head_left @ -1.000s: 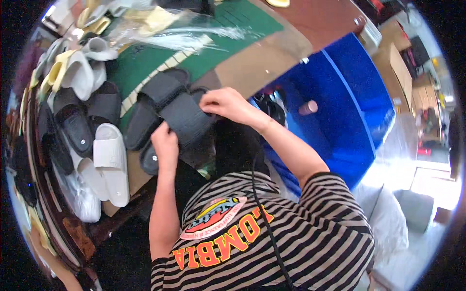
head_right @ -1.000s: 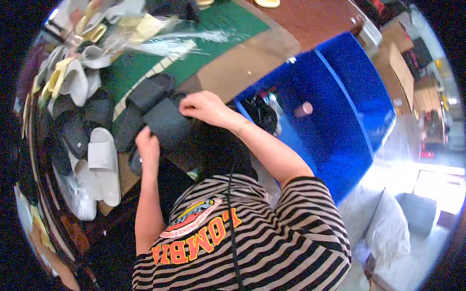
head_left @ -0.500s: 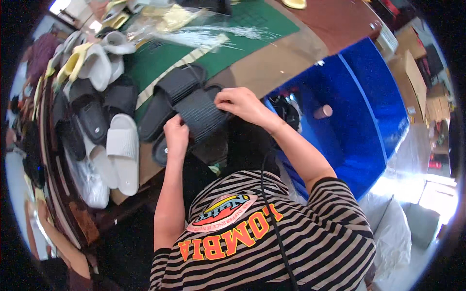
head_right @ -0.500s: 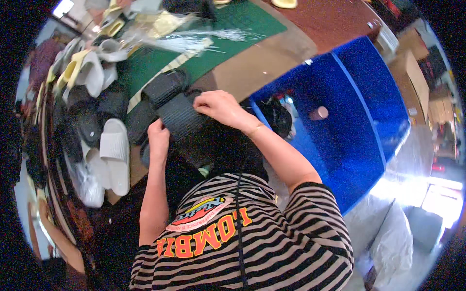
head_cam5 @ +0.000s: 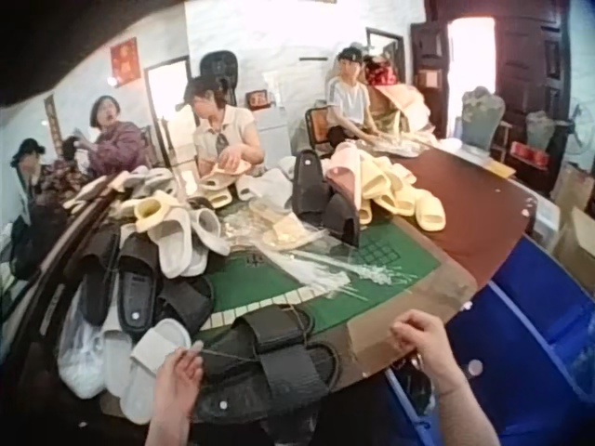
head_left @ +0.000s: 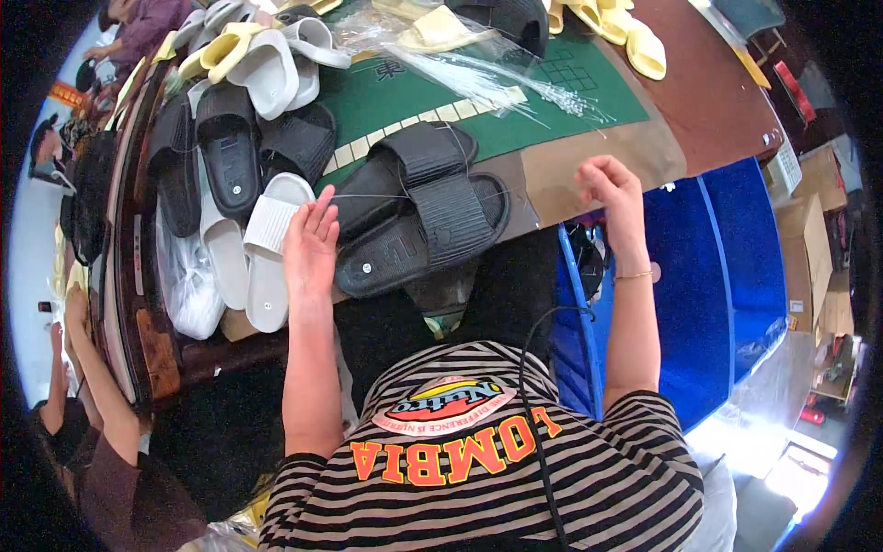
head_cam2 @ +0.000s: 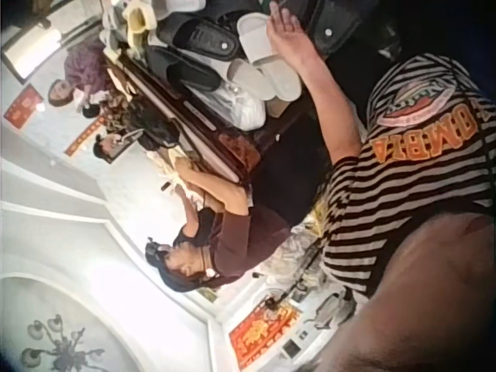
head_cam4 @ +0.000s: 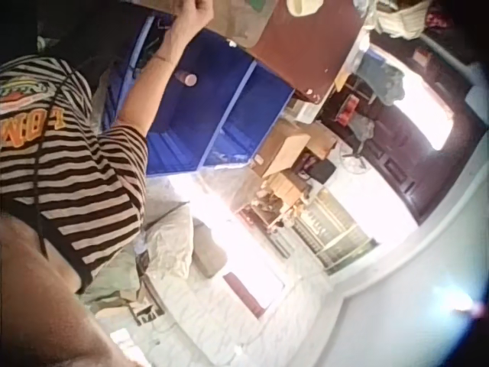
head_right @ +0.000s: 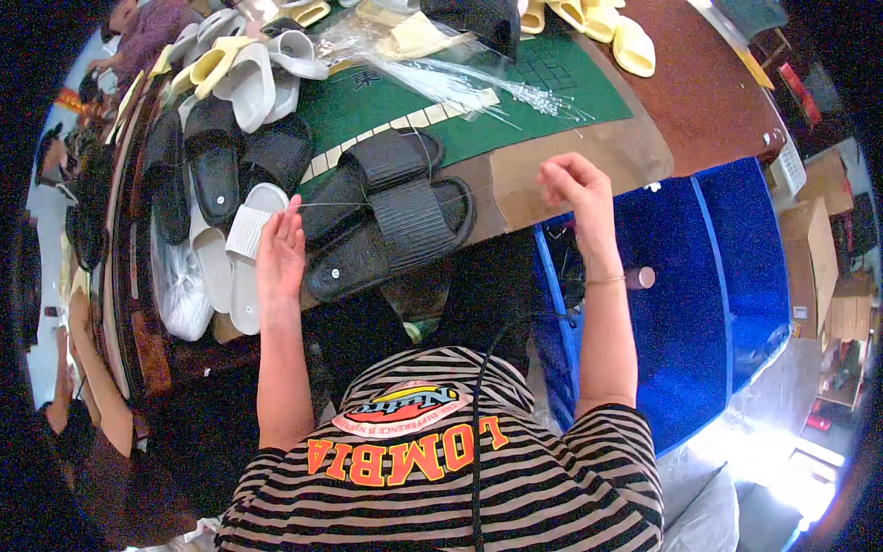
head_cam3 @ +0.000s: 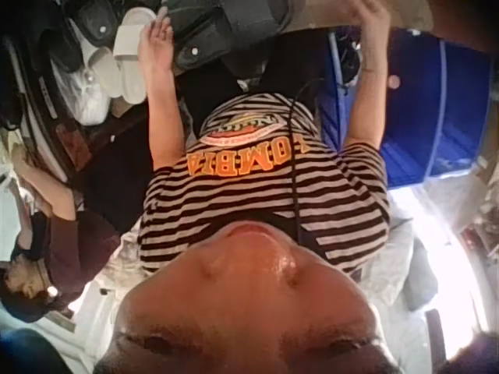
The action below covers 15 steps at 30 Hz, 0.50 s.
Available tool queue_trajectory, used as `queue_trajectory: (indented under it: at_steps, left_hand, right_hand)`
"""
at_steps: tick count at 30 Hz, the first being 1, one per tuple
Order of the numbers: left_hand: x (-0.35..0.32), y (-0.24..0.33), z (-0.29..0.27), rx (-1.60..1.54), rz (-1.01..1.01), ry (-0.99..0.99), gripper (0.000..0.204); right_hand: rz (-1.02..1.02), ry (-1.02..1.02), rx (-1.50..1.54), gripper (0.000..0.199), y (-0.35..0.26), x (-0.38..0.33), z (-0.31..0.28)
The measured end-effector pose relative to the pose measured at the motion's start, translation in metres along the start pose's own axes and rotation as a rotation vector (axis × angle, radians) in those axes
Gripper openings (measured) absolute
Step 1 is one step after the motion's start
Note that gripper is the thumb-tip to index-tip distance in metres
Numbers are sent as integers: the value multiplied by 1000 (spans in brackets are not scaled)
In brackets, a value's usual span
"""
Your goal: The person pairs slippers by threading plastic tag fasteners through each pair by hand, securing them together, and placing the fastened slippers on the table.
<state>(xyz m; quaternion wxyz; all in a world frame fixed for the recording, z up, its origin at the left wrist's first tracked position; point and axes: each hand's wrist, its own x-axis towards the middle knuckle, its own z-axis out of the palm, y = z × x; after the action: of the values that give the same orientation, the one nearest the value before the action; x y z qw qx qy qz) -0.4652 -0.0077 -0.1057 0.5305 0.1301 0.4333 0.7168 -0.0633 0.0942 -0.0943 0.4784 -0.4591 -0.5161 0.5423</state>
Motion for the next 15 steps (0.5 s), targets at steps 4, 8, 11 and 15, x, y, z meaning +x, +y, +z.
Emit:
queue_trajectory:
  at_steps: [4, 8, 11, 15]
  left_hand:
    - [40, -16, -11, -225, -49, -132, 15]
    - [62, -37, 29, 111, 32, -124, 20]
    - [79, -54, 53, 400, -67, -212, 24]
    - [83, -61, 81, 675, -32, -76, 14]
  right_hand:
    - [21, 32, 618, 11, 15, 35, 38]
    - [47, 28, 354, 14, 12, 76, 86]
    - [35, -180, 37, 16, 24, 106, 116]
    - [-48, -271, -128, 15, 34, 127, 152]
